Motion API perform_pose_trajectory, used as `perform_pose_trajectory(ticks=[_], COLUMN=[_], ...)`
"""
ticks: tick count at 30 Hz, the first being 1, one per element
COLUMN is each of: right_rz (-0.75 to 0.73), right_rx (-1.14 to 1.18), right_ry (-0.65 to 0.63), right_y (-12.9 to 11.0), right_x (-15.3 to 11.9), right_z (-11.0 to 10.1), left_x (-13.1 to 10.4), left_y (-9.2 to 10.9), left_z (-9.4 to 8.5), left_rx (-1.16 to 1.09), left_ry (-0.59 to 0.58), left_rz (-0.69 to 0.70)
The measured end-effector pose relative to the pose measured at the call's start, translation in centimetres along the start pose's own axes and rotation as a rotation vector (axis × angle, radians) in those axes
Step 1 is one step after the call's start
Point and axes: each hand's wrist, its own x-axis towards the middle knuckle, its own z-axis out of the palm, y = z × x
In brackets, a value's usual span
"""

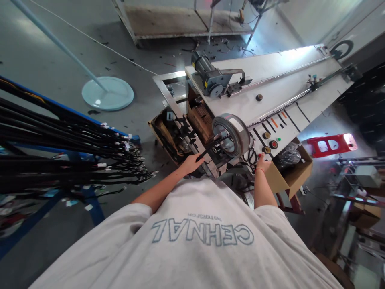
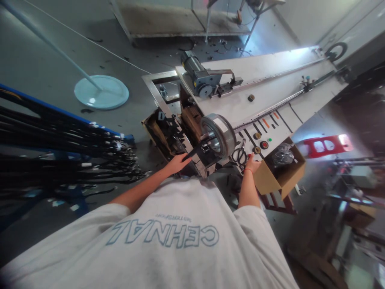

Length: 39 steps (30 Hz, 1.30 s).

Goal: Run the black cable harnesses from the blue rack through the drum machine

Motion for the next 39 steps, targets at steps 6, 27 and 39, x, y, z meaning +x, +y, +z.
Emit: perform_pose_trajectory(ticks=[6, 27, 39], right_rz=[0.003, 0.013, 0.001], right_rx=[-0.006, -0.041, -0.033], right_ry=[-0.019, -0.019, -0.008], right_y=[-0.3, -0.18, 0.17], right_x=[-0.29, -0.17, -0.31], right_z=[-0.17, -0.13, -0.32], left_x=[0.0, -0.23, -0.27], left_y=[-0.06, 0.38, 0.1], left_z=[0.09, 0.28, 0.62], left_rx=[0.012, -0.013, -0.065], left_ry=[0.004, 0.007, -0.046], left_rz=[0.01, -0.002, -0.005])
